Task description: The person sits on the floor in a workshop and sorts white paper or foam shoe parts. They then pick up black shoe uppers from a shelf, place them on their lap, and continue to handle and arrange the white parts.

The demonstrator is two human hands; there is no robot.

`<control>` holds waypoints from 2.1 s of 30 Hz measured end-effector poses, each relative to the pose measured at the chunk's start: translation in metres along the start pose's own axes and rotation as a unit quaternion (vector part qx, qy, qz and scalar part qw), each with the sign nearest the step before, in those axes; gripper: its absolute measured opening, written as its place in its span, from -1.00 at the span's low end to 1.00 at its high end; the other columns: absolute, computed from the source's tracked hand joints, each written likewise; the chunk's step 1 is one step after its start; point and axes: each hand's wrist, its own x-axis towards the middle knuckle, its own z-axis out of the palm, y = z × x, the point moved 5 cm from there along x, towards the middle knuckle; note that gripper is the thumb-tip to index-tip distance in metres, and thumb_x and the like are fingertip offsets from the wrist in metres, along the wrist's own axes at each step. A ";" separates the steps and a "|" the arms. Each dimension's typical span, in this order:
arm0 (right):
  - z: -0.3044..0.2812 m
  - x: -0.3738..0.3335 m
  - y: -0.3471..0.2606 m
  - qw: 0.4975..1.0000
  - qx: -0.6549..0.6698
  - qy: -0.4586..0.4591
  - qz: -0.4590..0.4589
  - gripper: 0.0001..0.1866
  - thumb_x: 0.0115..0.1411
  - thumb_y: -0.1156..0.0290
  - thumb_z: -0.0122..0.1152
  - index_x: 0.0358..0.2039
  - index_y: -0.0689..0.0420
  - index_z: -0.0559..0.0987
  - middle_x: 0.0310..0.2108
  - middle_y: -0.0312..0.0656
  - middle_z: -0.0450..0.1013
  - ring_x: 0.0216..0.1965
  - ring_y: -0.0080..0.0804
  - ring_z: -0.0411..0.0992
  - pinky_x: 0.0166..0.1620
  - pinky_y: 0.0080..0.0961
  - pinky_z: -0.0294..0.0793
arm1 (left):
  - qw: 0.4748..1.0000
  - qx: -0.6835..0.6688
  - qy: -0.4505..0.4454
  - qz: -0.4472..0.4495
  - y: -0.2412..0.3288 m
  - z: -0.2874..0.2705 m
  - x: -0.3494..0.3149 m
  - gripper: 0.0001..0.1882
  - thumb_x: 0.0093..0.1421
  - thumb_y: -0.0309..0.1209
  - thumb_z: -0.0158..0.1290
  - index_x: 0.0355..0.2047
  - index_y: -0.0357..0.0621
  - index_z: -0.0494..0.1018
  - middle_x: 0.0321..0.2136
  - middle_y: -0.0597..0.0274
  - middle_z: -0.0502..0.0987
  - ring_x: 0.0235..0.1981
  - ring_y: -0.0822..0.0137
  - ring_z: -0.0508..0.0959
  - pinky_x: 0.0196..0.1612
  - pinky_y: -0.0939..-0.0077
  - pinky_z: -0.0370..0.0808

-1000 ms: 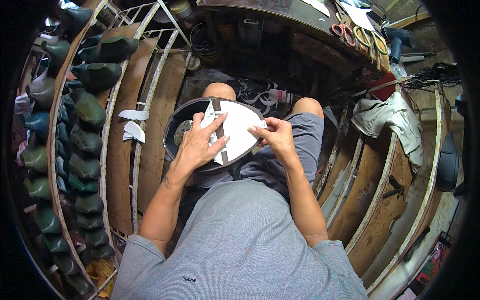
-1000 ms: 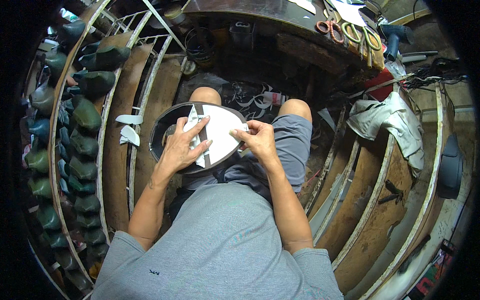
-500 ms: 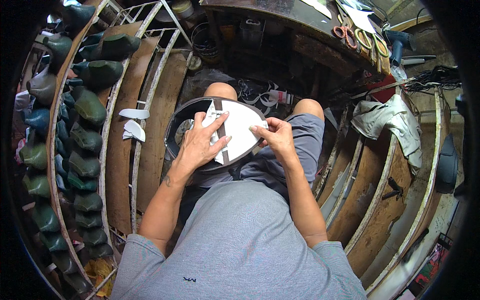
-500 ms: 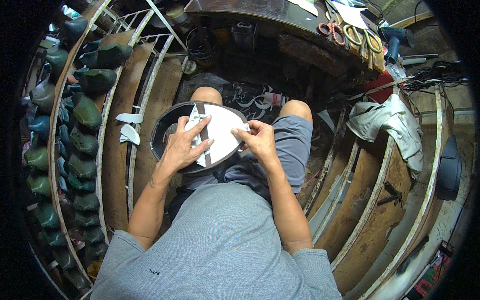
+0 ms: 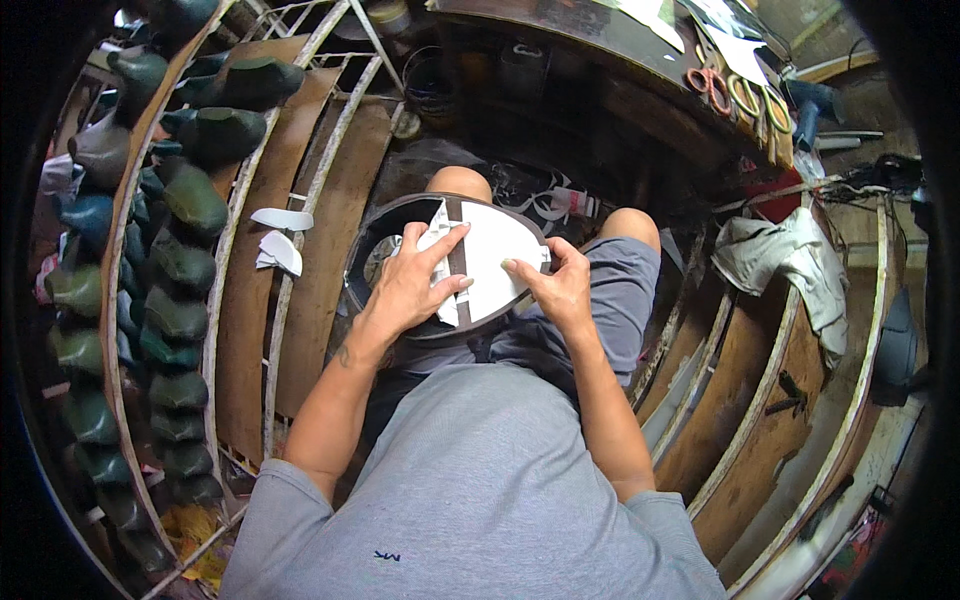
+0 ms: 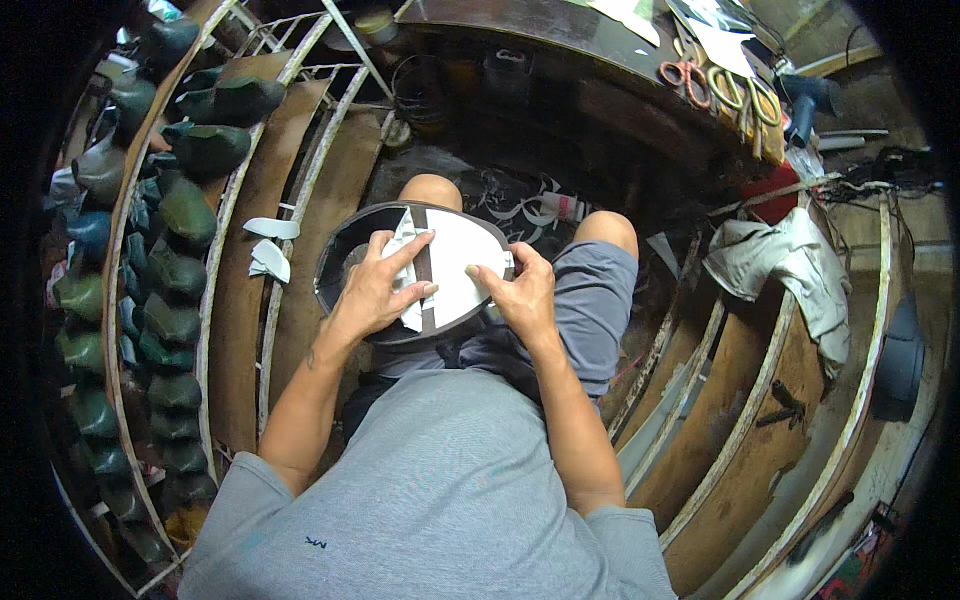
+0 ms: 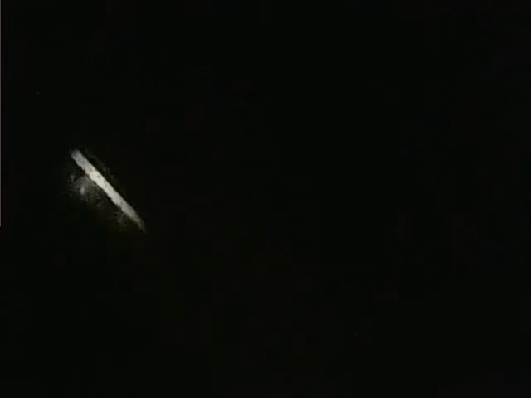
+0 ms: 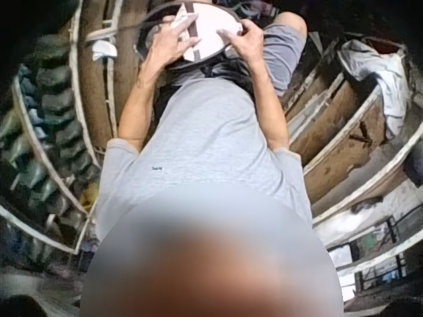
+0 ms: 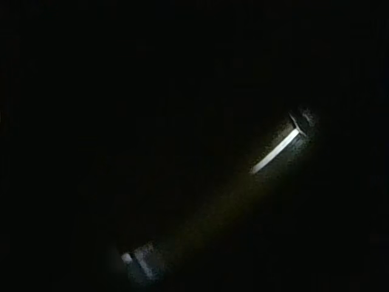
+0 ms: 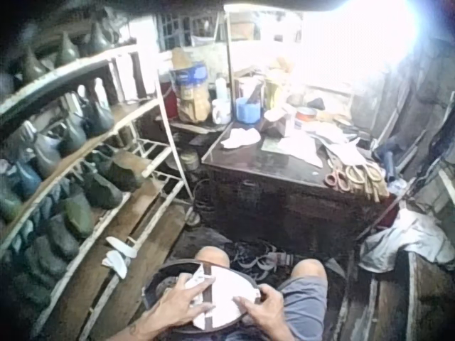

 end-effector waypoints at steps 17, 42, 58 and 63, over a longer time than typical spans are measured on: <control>0.025 -0.110 -0.163 0.786 -0.124 -0.080 -0.600 -0.82 -0.09 0.59 0.41 -0.44 0.20 0.58 -0.21 -0.02 0.67 -0.27 -0.16 0.66 -0.40 -0.41 0.60 | 0.879 -0.227 0.418 0.021 -0.048 -0.034 -0.064 -0.60 0.05 -0.43 0.41 -0.09 -0.19 0.60 -0.31 0.09 0.69 -0.32 0.17 0.72 -0.25 0.33 0.61; -0.120 -0.048 -0.064 0.963 -0.049 0.214 -0.156 -0.74 0.34 0.42 0.27 -0.04 0.29 0.69 -0.34 -0.02 0.67 -0.33 -0.50 0.59 -0.23 -0.39 0.59 | 0.976 -0.182 -0.112 0.040 0.046 -0.010 -0.008 0.56 -0.22 -0.23 0.60 0.59 -0.08 -0.31 0.02 -0.32 0.62 0.08 -0.17 0.65 0.19 0.14 0.54; -0.154 -0.094 -0.053 0.969 -0.071 0.223 -0.075 -0.82 0.34 0.44 0.32 -0.16 0.30 0.70 -0.34 -0.26 0.65 -0.30 -0.59 0.54 -0.19 -0.49 0.56 | 0.931 0.143 -0.316 0.111 0.034 -0.011 -0.054 0.22 -0.23 -0.31 0.50 0.48 -0.08 0.15 0.51 -0.47 -0.11 0.23 -0.37 0.47 0.20 -0.02 0.55; -0.137 -0.076 -0.069 0.979 0.041 0.185 -0.072 -0.83 0.38 0.47 0.26 -0.12 0.29 0.66 -0.39 -0.28 0.61 -0.46 -0.67 0.51 -0.47 -0.65 0.52 | 0.948 0.098 -0.287 0.093 0.030 -0.026 -0.058 -0.15 -0.09 -0.55 0.18 0.34 -0.10 0.40 0.34 -0.43 0.31 -0.23 -0.31 0.70 -0.04 0.06 0.69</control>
